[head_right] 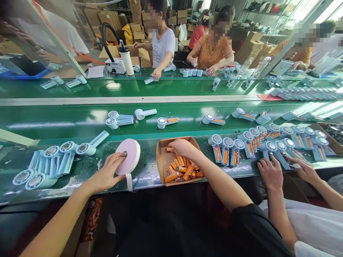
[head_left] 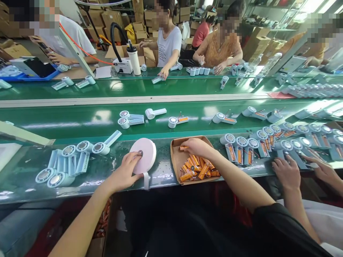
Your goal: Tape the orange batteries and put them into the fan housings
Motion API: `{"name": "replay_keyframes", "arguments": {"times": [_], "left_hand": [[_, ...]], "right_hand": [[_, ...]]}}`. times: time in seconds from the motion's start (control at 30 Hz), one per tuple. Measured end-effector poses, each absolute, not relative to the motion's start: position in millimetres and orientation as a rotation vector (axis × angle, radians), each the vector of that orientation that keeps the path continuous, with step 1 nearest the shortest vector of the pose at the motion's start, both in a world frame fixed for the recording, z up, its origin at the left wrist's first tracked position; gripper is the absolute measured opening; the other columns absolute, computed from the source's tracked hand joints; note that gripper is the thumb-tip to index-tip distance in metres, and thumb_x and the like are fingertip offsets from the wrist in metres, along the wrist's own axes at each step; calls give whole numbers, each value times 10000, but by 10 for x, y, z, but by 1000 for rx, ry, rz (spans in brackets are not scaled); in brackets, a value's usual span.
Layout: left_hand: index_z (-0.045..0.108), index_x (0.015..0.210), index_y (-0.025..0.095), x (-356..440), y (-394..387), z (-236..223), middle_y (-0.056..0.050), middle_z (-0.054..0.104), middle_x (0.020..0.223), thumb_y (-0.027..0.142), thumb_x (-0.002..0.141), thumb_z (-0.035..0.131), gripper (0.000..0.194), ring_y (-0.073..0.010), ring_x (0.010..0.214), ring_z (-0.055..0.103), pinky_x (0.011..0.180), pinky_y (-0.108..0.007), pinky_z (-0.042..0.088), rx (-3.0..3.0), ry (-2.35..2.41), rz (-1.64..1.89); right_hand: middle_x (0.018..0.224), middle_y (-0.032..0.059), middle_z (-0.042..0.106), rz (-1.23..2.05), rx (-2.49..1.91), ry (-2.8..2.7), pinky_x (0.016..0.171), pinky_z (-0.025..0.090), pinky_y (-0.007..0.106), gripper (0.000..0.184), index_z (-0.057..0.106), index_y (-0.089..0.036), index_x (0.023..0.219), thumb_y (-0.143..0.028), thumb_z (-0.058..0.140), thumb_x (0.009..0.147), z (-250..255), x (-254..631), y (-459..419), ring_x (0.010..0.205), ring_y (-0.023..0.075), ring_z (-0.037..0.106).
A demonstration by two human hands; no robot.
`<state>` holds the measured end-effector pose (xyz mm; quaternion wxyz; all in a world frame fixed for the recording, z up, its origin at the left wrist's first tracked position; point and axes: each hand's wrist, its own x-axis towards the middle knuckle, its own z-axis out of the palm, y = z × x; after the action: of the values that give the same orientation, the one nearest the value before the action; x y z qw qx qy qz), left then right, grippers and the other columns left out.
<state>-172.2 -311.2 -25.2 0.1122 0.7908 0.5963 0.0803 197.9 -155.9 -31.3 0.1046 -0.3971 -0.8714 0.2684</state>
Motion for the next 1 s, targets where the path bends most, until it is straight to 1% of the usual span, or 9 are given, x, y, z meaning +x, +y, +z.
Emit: {"name": "replay_keyframes", "arguments": {"times": [0.1,0.2,0.33,0.5,0.63,0.77,0.87,0.93,1.0], "left_hand": [[502,1530,247,-1521,-3281,-277,-161,573,1516,410,922,705,661,-384,1495,438,1179,-560,522,2348,1823,516],[445,1558,259,-1300,-3388,-290,-167,599,1476,370,919,706,700,-420,1457,456,1166,-630,504,2380,1893,656],[395,1582,266,-1102,-3434,-270,-168,623,1436,332,931,693,719,-434,1429,468,1158,-648,487,2501,1912,721],[419,1592,266,-1023,-3444,-183,-142,667,1400,290,954,685,692,-418,1424,475,1152,-586,492,2674,1893,705],[455,1602,278,-1000,-3449,-133,-110,712,1363,202,960,664,680,-386,1399,494,1166,-540,475,2814,1875,703],[504,1599,315,-990,-3448,-101,-80,719,1385,185,960,649,668,-373,1387,504,1187,-542,451,2813,1884,616],[554,1576,335,-979,-3432,-47,-64,734,1368,178,960,642,641,-365,1351,522,1169,-533,469,2773,1905,573],[591,1550,326,-949,-3416,-4,-62,753,1331,189,958,660,612,-358,1302,541,1140,-517,493,2799,1892,577],[638,1507,303,-893,-3398,23,-77,773,1261,230,952,697,564,-357,1246,560,1152,-545,482,2842,1887,605]], "right_hand": [[1214,106,816,1240,-1008,-1995,1000,615,414,345,757,-221,1292,-369,635,1005,-220,1983,-1710,1133,261,770],[1228,109,806,1607,-802,-1458,1008,624,431,528,706,-233,1379,-552,712,958,-103,1948,-1969,1114,249,771],[1253,107,796,1695,-756,-1478,966,648,419,636,690,-246,1405,-451,883,835,41,1851,-2304,1063,241,770],[1361,113,755,1574,-751,-1618,1069,606,465,581,561,-287,1516,-370,719,963,175,1837,-2455,1228,250,732],[1417,103,719,1463,-784,-1807,1053,607,447,479,542,-306,1484,-307,591,1007,231,1857,-2461,1206,236,732],[1320,98,754,1231,-897,-2037,1047,587,458,525,547,-276,1528,-230,517,1006,270,1822,-2485,1176,269,724],[1250,95,763,1241,-914,-2083,1019,590,444,578,526,-249,1574,-281,578,999,244,1784,-2466,1108,270,722],[1086,51,773,1339,-926,-1984,954,612,404,621,540,-246,1566,-338,665,965,167,1746,-2421,965,229,727],[871,-19,734,1455,-922,-1785,872,623,364,616,608,-247,1490,-373,754,905,50,1683,-2377,799,182,702]]}}
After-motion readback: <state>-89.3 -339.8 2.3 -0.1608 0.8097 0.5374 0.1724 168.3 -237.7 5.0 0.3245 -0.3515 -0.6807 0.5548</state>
